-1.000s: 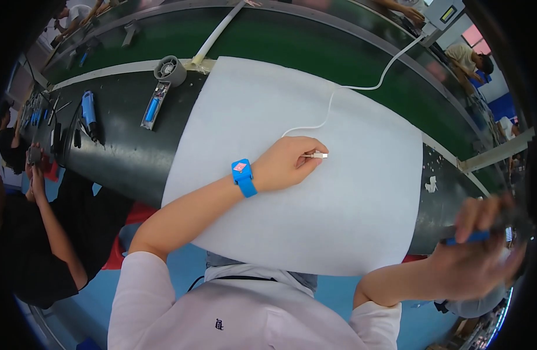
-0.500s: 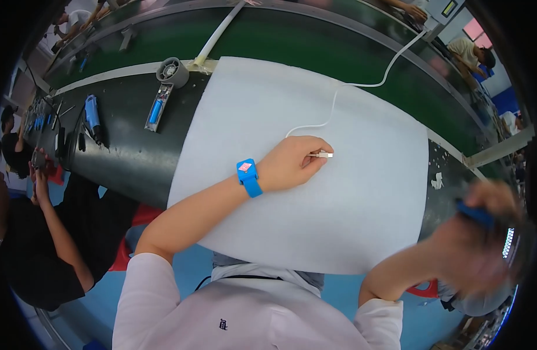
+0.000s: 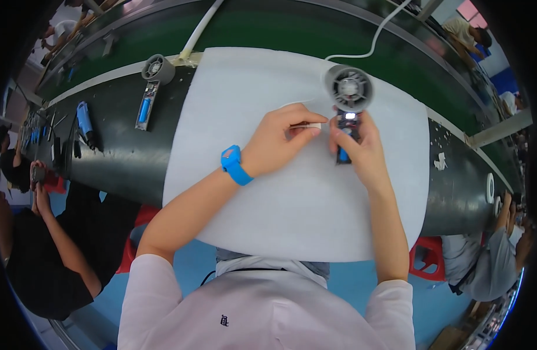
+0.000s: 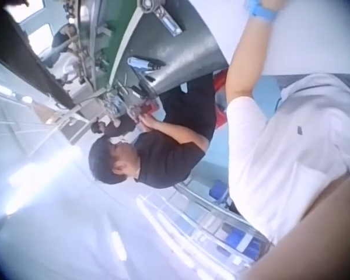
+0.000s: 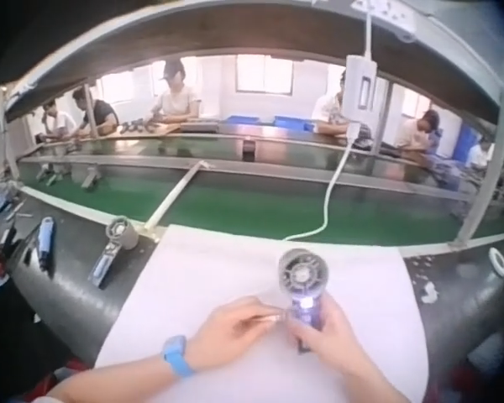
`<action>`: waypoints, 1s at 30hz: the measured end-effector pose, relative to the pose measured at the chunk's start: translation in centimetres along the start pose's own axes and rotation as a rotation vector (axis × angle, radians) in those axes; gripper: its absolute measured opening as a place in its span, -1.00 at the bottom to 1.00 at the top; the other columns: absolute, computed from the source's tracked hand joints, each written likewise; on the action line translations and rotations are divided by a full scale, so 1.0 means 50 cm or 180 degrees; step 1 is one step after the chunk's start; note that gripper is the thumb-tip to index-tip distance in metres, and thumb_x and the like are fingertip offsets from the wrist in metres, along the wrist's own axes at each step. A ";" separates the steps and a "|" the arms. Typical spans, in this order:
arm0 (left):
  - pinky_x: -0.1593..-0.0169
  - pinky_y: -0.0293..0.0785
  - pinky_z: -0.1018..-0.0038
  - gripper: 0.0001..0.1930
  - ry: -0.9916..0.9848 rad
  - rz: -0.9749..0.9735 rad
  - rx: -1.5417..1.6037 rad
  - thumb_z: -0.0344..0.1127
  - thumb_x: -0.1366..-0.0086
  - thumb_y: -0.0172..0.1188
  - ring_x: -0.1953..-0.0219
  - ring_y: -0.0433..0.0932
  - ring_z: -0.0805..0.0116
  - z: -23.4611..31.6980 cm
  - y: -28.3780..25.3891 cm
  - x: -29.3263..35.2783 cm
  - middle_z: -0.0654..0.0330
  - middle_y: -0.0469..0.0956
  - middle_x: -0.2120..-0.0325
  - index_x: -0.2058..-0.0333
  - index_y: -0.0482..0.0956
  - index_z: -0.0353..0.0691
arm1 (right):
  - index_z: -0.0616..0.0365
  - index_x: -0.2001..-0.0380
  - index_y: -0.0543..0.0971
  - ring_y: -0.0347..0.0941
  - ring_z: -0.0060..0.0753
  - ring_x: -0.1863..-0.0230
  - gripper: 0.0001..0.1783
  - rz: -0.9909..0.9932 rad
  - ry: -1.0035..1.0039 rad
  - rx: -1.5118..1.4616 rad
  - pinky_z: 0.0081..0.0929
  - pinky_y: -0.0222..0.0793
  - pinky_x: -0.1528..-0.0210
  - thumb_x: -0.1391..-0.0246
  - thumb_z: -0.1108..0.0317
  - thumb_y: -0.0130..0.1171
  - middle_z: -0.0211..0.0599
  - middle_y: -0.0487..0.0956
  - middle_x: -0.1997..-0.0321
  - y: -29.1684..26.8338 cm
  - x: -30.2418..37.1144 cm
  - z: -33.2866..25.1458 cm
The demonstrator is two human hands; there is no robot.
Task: The person assembles small handheld electronic fans by joining fan casings, internal components, and fan guards with an electric screwdriver.
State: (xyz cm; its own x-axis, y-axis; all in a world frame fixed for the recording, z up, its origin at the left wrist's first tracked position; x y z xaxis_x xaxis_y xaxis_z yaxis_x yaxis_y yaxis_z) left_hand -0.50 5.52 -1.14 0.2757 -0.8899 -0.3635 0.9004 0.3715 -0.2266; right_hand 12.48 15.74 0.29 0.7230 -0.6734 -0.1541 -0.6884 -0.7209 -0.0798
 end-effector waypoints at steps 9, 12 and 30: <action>0.25 0.44 0.57 -0.83 -0.0138 0.0054 0.0147 -0.51 -0.18 0.15 0.35 0.50 0.45 0.006 0.004 0.007 0.18 0.53 0.36 0.23 0.56 -0.35 | 0.28 0.07 0.35 0.38 -0.60 0.48 -0.62 -0.0442 0.0623 -0.0133 -0.63 0.28 0.39 0.00 0.51 0.12 -0.38 0.47 0.41 0.019 0.013 0.025; 0.22 0.32 0.62 -0.80 -0.0391 0.0161 0.0482 -0.54 -0.17 0.18 0.31 0.40 0.57 -0.001 0.003 0.009 0.24 0.52 0.32 0.19 0.53 -0.36 | 0.28 0.07 0.36 0.38 -0.61 0.49 -0.62 -0.0426 0.0520 -0.0283 -0.63 0.27 0.40 -0.01 0.49 0.12 -0.38 0.47 0.44 0.021 0.015 0.018; 0.32 0.30 0.63 -0.86 0.0033 0.0140 -0.0020 -0.55 -0.13 0.22 0.42 0.35 0.56 0.006 -0.005 0.005 0.23 0.53 0.38 0.29 0.56 -0.40 | 0.26 0.06 0.36 0.37 -0.64 0.49 -0.63 -0.0670 0.0500 -0.0121 -0.65 0.27 0.37 -0.04 0.46 0.12 -0.43 0.45 0.46 0.021 0.015 0.024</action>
State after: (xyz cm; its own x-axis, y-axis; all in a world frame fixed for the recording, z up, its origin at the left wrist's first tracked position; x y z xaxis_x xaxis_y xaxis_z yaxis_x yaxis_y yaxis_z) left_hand -0.56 5.13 -0.90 0.3115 -0.8697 -0.3827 0.8853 0.4120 -0.2157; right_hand 12.24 14.65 -1.08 0.8522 -0.5229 0.0169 -0.5213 -0.8515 -0.0566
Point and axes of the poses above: each hand's wrist, its own x-axis away from the middle knuckle, its own y-axis out of the palm, z = x × y, the point moved 4 cm from there along -x, towards the middle knuckle
